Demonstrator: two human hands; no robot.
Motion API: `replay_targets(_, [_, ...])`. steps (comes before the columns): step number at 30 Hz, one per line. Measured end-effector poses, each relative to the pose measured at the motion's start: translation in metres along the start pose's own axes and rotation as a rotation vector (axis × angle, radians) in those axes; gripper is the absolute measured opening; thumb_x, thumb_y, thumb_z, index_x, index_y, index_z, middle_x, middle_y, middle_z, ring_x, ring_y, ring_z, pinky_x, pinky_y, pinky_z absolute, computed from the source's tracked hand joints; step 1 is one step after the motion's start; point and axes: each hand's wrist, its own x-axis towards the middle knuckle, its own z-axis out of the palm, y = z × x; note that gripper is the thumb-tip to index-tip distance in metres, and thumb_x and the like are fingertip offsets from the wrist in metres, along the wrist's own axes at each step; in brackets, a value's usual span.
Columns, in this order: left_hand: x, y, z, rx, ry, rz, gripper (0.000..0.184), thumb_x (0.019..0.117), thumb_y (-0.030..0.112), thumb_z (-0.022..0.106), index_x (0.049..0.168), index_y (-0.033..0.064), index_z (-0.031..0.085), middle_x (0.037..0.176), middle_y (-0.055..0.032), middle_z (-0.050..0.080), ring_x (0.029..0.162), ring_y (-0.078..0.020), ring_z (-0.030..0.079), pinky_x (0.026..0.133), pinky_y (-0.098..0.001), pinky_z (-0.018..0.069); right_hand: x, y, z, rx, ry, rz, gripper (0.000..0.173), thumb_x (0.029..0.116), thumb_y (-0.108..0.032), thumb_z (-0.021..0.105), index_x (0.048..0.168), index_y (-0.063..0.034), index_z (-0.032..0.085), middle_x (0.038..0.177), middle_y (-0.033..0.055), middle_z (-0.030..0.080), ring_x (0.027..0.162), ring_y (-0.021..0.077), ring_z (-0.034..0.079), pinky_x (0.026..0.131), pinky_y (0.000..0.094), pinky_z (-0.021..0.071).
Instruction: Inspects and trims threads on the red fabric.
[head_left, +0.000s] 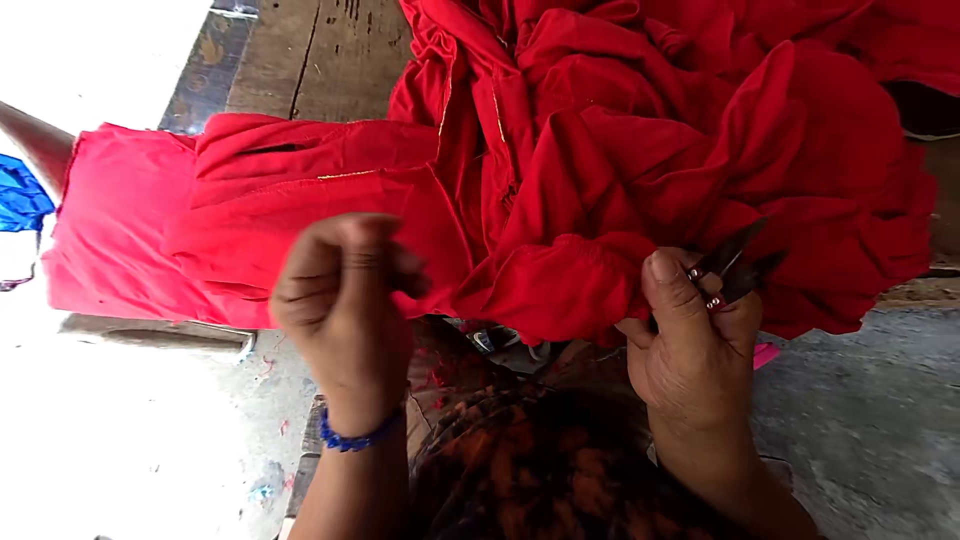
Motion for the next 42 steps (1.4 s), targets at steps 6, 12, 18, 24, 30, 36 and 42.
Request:
replay_targets(6, [-0.021, 0.012, 0.012, 0.304, -0.202, 0.187, 0.042, 0.0986, 0.055, 0.061, 0.13, 0.0262, 0.058, 0.123, 0.0151, 0.054, 0.086, 0.0093, 0.053, 0.069, -0.0081, 0.0446, -0.001, 0.003, 0.005, 0.015, -0.045, -0.066, 0.019, 0.1071, -0.017, 0.053, 0.091, -0.0178, 0.064, 0.078, -0.0121, 0.056, 0.064, -0.0066, 0.051, 0.055, 0.0101, 0.0441])
replay_targets(12, [-0.012, 0.012, -0.02, 0.102, -0.364, 0.1, 0.014, 0.098, 0.025, 0.069, 0.11, 0.0188, 0.073, 0.103, 0.0079, 0.074, 0.095, -0.0033, 0.069, 0.084, -0.0225, 0.0587, -0.005, -0.013, -0.011, 0.006, -0.231, -0.195, 0.026, 0.0986, -0.035, 0.07, 0.112, -0.0131, 0.073, 0.111, -0.0071, 0.062, 0.081, -0.0078, 0.054, 0.069, 0.0078, 0.0458])
replay_targets(18, [0.1, 0.019, -0.175, 0.233, 0.356, 0.125, 0.013, 0.1032, 0.005, 0.051, 0.11, 0.005, 0.062, 0.101, 0.0003, 0.069, 0.097, -0.0099, 0.066, 0.091, -0.0285, 0.0543, 0.003, -0.003, -0.05, 0.071, 0.273, -0.142, 0.011, 0.103, -0.02, 0.062, 0.099, -0.0163, 0.072, 0.097, -0.0084, 0.068, 0.054, -0.0039, 0.047, 0.047, 0.0123, 0.0408])
replay_targets(24, [0.122, -0.054, -0.268, 0.776, 0.591, -0.519, 0.061, 0.0983, 0.024, 0.06, 0.152, 0.0022, 0.039, 0.145, -0.0173, 0.049, 0.122, -0.0217, 0.054, 0.095, -0.044, 0.0494, 0.004, 0.004, -0.073, 0.002, 0.448, -0.117, 0.015, 0.1036, -0.004, 0.051, 0.106, -0.0091, 0.064, 0.092, -0.0072, 0.068, 0.05, -0.0031, 0.046, 0.044, 0.0121, 0.0398])
replay_targets(30, [0.128, -0.028, -0.175, 0.838, 0.464, 0.014, 0.058, 0.0995, 0.022, 0.061, 0.146, -0.0095, 0.044, 0.145, -0.0224, 0.052, 0.132, -0.0192, 0.052, 0.112, -0.031, 0.0411, 0.001, 0.005, -0.088, -0.041, 0.559, -0.072, 0.017, 0.1046, -0.002, 0.046, 0.106, -0.0085, 0.061, 0.088, -0.0082, 0.067, 0.046, -0.0031, 0.044, 0.041, 0.0115, 0.0379])
replay_targets(36, [0.105, -0.003, 0.042, 0.307, -0.369, 0.24, 0.015, 0.1045, 0.012, 0.055, 0.105, 0.0047, 0.069, 0.087, 0.0105, 0.071, 0.074, 0.0028, 0.064, 0.068, -0.0199, 0.0556, -0.003, 0.009, -0.08, 0.039, 0.506, -0.118, 0.018, 0.1045, -0.007, 0.05, 0.107, -0.0179, 0.064, 0.075, -0.0134, 0.062, 0.051, -0.0042, 0.045, 0.047, 0.0125, 0.0401])
replay_targets(42, [0.14, -0.013, 0.192, 0.594, -0.761, 0.155, 0.041, 0.1031, 0.039, 0.058, 0.101, 0.0012, 0.075, 0.093, -0.0104, 0.073, 0.083, -0.0157, 0.068, 0.08, -0.0399, 0.0553, -0.017, 0.007, -0.087, 0.026, 0.559, -0.175, 0.015, 0.1022, -0.008, 0.058, 0.108, -0.0156, 0.068, 0.079, -0.0102, 0.064, 0.053, -0.0029, 0.047, 0.048, 0.0136, 0.0413])
